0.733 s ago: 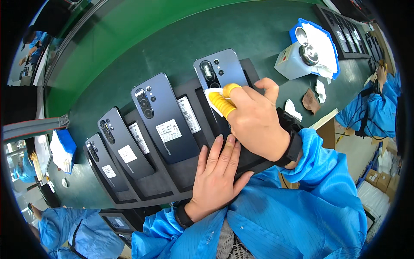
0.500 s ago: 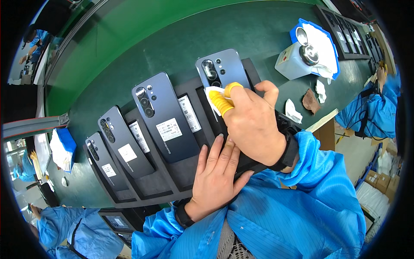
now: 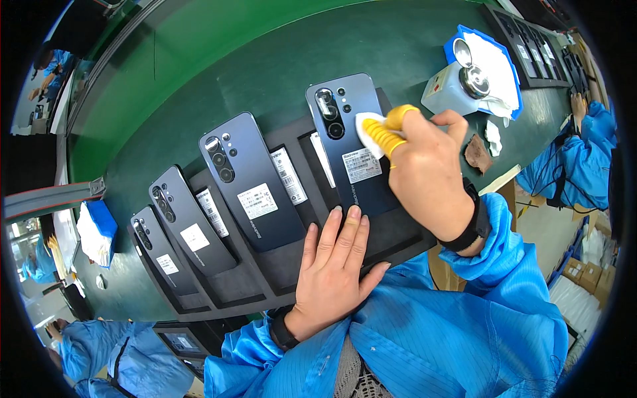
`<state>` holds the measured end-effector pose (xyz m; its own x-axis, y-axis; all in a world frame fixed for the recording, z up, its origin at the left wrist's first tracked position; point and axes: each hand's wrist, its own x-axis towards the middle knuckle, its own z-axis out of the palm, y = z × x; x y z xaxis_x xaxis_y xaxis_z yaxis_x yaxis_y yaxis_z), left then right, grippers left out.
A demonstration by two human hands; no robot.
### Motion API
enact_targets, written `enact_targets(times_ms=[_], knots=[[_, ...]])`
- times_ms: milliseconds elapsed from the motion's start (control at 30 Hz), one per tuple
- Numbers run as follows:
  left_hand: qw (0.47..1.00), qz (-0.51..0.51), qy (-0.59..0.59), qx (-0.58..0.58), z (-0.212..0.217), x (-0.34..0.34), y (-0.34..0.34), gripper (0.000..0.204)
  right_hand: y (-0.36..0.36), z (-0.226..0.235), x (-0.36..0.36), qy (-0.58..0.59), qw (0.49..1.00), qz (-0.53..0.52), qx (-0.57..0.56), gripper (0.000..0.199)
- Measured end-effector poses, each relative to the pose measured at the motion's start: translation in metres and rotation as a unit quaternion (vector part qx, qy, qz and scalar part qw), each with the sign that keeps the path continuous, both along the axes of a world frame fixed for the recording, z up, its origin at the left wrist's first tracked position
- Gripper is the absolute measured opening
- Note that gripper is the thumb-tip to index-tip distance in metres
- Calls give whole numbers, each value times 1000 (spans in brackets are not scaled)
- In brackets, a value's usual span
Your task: Cleaning the back panels and camera lenses of several mobile phones on an assembly line.
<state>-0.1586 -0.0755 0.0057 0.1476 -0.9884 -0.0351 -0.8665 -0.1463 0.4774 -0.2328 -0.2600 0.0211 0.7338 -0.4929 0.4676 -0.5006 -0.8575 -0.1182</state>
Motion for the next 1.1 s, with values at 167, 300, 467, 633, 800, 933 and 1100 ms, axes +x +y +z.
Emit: enact_targets(times_ms=[167, 300, 467, 633, 800, 933, 1100], knots=[[1000, -9, 0, 5, 1, 1, -3, 74, 7, -2, 6, 2, 995, 78, 61, 10], [1000, -8, -7, -1, 0, 0, -2, 75, -12, 7, 2, 44, 999, 13, 27, 12], [1000, -5, -10, -12, -2, 0, -1, 75, -27, 15, 21, -1, 999, 41, 11, 14], [1000, -11, -11, -6, -1, 0, -2, 75, -29, -10, 34, -50, 997, 60, -21, 8], [1000, -10, -10, -4, 0, 0, -2, 74, -17, -7, 17, 20, 998, 63, 15, 9], [1000, -9, -10, -7, 0, 0, -1, 75, -11, 0, 5, 38, 996, 61, 51, 13], [1000, -12, -17, -6, 1, 0, -2, 74, -14, 0, 23, -55, 997, 60, 12, 6]])
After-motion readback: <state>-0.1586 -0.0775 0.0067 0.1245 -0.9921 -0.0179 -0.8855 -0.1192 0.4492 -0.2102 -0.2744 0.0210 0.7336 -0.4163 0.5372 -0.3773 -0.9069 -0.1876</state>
